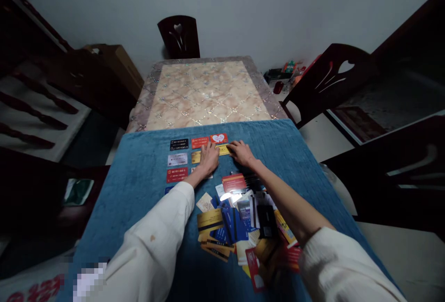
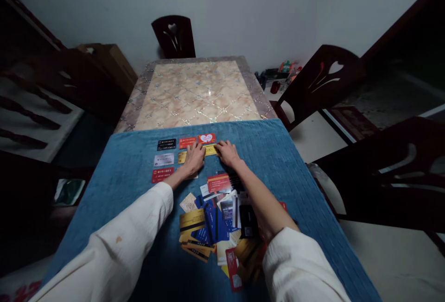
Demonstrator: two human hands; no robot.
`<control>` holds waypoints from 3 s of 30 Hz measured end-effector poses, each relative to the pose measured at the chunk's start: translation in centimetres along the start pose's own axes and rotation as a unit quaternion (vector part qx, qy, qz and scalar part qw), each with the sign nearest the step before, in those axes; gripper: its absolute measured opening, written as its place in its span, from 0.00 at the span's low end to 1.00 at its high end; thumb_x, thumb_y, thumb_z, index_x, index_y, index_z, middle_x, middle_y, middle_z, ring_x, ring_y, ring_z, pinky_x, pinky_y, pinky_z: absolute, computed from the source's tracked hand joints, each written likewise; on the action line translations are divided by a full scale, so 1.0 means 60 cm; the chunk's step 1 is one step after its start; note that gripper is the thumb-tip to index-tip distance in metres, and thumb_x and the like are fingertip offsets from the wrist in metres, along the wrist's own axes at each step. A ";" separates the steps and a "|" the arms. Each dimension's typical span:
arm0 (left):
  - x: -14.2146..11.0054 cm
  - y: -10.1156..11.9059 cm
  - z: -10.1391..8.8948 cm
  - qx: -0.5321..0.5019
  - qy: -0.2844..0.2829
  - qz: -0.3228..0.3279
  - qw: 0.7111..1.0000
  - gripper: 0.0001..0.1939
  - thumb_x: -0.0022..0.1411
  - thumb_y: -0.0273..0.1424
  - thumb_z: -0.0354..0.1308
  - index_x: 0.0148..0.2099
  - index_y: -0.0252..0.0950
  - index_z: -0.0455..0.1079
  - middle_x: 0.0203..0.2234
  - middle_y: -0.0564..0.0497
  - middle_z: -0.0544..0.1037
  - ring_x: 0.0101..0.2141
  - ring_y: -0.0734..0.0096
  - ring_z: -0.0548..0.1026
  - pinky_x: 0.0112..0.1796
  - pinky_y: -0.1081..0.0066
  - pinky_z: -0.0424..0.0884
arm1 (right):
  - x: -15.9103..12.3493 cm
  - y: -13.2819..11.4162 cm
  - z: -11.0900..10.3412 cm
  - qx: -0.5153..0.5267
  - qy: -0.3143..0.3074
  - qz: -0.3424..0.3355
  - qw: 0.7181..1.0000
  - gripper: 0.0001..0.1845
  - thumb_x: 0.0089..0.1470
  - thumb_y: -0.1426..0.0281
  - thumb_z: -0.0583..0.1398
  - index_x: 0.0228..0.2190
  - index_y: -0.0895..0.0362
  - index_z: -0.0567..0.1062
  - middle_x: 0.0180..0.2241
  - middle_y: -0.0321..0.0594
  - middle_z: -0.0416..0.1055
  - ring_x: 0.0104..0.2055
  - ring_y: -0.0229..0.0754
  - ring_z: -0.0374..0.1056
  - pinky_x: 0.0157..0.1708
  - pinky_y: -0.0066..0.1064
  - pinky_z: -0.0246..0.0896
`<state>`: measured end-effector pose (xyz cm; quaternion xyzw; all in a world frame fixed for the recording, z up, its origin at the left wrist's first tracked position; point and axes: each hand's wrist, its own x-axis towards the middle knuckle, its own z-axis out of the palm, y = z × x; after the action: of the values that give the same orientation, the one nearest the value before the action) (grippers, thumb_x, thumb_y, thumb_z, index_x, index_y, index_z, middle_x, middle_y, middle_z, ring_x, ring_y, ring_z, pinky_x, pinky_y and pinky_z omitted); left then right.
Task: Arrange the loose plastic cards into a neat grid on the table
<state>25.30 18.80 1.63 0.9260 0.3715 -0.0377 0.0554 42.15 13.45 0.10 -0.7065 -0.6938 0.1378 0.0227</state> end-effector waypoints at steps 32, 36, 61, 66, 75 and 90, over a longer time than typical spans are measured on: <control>-0.106 0.081 0.014 -0.055 0.066 0.209 0.974 0.21 0.64 0.25 0.50 0.58 0.36 0.63 0.57 0.43 0.67 0.55 0.52 0.60 0.48 0.54 0.61 | -0.336 0.003 0.037 0.005 0.159 0.034 0.987 0.14 0.61 0.69 0.55 0.47 0.53 0.74 0.46 0.46 0.71 0.50 0.50 0.58 0.45 0.39 0.54; -0.153 0.117 0.022 -0.058 0.027 0.297 0.953 0.27 0.62 0.25 0.52 0.63 0.37 0.58 0.59 0.42 0.65 0.57 0.51 0.59 0.51 0.53 0.60 | -0.392 -0.015 0.047 -0.036 0.166 0.062 0.984 0.12 0.62 0.67 0.55 0.44 0.54 0.74 0.44 0.46 0.71 0.48 0.51 0.59 0.44 0.39 0.54; -0.210 0.160 0.035 -0.013 0.006 0.443 0.897 0.25 0.62 0.26 0.53 0.61 0.34 0.60 0.53 0.40 0.71 0.56 0.55 0.62 0.55 0.54 0.57 | -0.466 -0.091 0.088 -0.046 0.155 0.087 0.983 0.23 0.54 0.63 0.59 0.51 0.55 0.72 0.50 0.49 0.69 0.54 0.56 0.55 0.54 0.50 0.48; -0.224 0.160 0.035 -0.015 0.002 0.436 0.900 0.20 0.64 0.27 0.51 0.58 0.32 0.63 0.48 0.41 0.73 0.53 0.54 0.64 0.54 0.53 0.58 | -0.471 -0.094 0.099 -0.044 0.166 0.096 0.980 0.22 0.55 0.66 0.58 0.52 0.55 0.72 0.50 0.50 0.68 0.53 0.56 0.57 0.52 0.49 0.51; -0.240 0.164 0.040 -0.024 0.008 0.433 0.901 0.18 0.62 0.28 0.55 0.54 0.34 0.65 0.54 0.41 0.69 0.57 0.54 0.61 0.57 0.54 0.55 | -0.487 -0.092 0.109 -0.022 0.166 0.071 0.983 0.21 0.54 0.71 0.57 0.50 0.52 0.74 0.49 0.47 0.70 0.53 0.54 0.58 0.53 0.48 0.53; -0.254 0.160 0.032 -0.041 0.037 0.480 0.876 0.14 0.65 0.31 0.51 0.51 0.34 0.68 0.47 0.40 0.73 0.52 0.55 0.65 0.52 0.57 0.59 | -0.506 -0.081 0.106 -0.027 0.160 0.018 0.987 0.23 0.53 0.73 0.58 0.51 0.52 0.74 0.49 0.45 0.71 0.53 0.53 0.59 0.53 0.46 0.52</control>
<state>20.88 1.22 2.17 0.9882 -0.1154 0.0431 0.0909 36.01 -17.34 0.00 -0.7322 -0.6717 0.0044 0.1121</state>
